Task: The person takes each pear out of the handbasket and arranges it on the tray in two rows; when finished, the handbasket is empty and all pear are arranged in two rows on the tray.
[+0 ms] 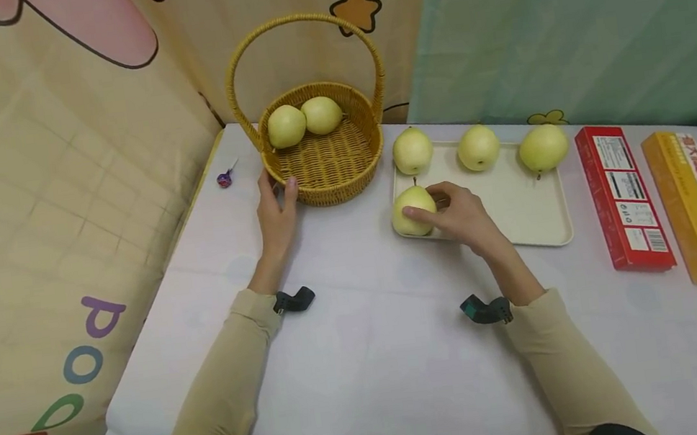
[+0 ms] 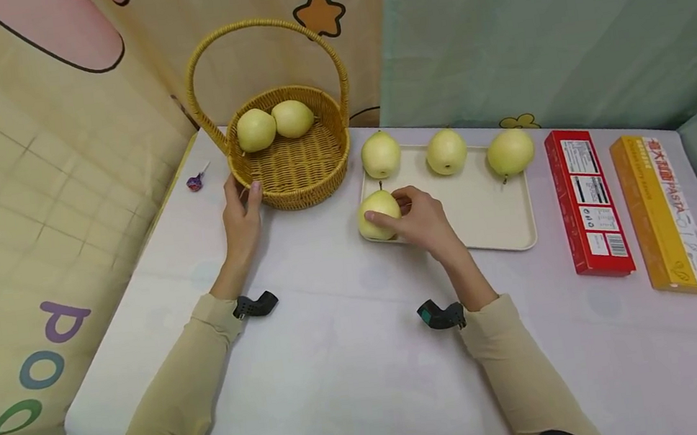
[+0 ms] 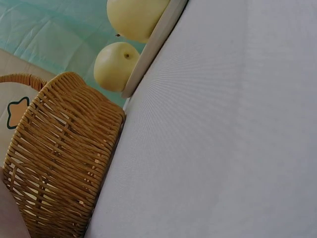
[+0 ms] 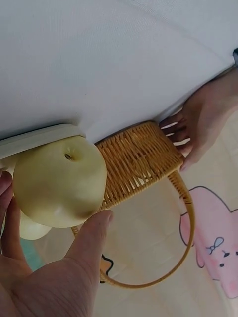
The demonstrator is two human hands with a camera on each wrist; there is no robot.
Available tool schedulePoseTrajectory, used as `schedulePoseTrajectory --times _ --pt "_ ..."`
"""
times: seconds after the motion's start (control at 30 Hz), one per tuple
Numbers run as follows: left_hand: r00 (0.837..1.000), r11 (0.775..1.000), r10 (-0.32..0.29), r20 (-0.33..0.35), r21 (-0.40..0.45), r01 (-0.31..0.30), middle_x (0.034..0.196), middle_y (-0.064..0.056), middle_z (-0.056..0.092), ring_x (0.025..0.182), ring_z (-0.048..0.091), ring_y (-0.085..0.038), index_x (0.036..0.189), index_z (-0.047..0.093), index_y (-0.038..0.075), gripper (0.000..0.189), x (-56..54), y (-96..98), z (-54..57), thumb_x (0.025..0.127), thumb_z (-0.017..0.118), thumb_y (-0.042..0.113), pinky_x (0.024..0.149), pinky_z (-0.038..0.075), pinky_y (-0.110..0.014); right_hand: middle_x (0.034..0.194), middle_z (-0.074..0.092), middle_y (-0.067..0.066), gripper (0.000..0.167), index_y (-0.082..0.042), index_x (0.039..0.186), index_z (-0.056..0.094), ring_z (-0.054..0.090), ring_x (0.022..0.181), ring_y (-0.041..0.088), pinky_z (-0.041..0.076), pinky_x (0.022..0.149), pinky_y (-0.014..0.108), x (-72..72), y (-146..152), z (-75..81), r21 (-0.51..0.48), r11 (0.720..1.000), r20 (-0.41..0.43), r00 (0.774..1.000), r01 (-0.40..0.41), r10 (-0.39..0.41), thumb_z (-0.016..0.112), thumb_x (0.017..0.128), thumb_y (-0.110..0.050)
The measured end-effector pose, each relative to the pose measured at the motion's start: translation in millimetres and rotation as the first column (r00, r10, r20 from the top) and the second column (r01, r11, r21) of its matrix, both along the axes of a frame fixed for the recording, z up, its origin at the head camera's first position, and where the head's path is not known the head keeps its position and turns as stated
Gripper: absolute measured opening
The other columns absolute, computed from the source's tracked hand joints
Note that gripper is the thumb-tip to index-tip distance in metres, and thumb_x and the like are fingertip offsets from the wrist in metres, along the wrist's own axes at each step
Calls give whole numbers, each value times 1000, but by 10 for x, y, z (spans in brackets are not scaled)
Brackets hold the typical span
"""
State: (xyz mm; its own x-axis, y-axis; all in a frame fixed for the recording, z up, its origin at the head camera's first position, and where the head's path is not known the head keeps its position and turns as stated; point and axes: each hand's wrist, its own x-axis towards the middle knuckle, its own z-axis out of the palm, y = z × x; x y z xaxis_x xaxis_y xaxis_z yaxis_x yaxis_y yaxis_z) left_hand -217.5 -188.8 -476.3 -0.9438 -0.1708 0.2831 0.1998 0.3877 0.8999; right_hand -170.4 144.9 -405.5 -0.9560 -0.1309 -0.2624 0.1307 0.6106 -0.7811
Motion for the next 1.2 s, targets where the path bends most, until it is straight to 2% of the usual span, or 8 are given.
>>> schedulePoseTrajectory --times 0.17,0.27,0.37,0.53,0.77,0.87,1.0,1.2 --pt "1000 1000 1 -5 1 -1 163 -20 43 153 40 -28 165 25 4 68 0 21 15 111 51 37 128 32 -37 149 58 19 90 -1 152 49 54 139 35 46 115 53 0 44 44 -13 999 -40 999 29 -30 75 91 -61" --pt "1000 1000 3 1 1 -3 164 -19 42 154 39 -27 166 25 5 67 10 23 17 112 50 36 128 32 -37 148 59 18 87 -1 151 50 56 138 33 49 115 51 -5 19 71 -55 997 -119 991 54 -61 75 92 -60" --pt "1000 1000 3 5 0 -3 164 -20 42 154 39 -27 166 25 5 67 14 10 -1 112 50 35 129 32 -37 146 60 17 82 -2 149 52 56 137 30 51 114 49 -44 -77 113 -131 989 -214 972 72 -99 76 93 -56" --pt "1000 1000 10 9 -4 -10 164 -20 42 154 39 -27 165 25 3 68 25 -23 -10 112 50 36 128 32 -36 144 61 16 67 -2 144 58 57 134 27 50 114 48 -148 -440 252 -284 956 -319 933 76 -169 80 94 -40" --pt "1000 1000 10 -5 1 -10 163 -20 43 153 40 -27 165 26 3 68 20 -13 -10 111 51 37 128 33 -36 142 62 13 56 -3 142 60 58 134 30 51 114 49 -371 -1050 268 -429 903 -380 912 -30 -151 80 95 -27" --pt "1000 1000 6 -7 -2 -6 162 -20 44 153 41 -28 165 26 3 67 16 11 -5 112 51 35 128 33 -37 143 62 14 57 -3 144 58 60 134 31 52 112 45 -490 -1243 239 -456 889 -376 916 -51 -141 80 96 -24" --pt "1000 1000 8 3 -16 -8 161 -21 45 152 42 -28 165 26 3 67 14 27 2 111 51 35 128 33 -37 143 62 13 62 -8 149 55 61 133 30 55 108 36 -678 -1425 211 -428 902 -339 935 -49 -110 79 96 -31" --pt "1000 1000 21 5 -19 -21 162 -19 45 152 42 -27 165 27 4 68 8 8 18 111 51 40 128 34 -38 147 58 19 68 -13 154 51 65 126 32 61 100 43 -1022 -1641 214 -464 882 -213 977 -77 -27 79 95 -32"
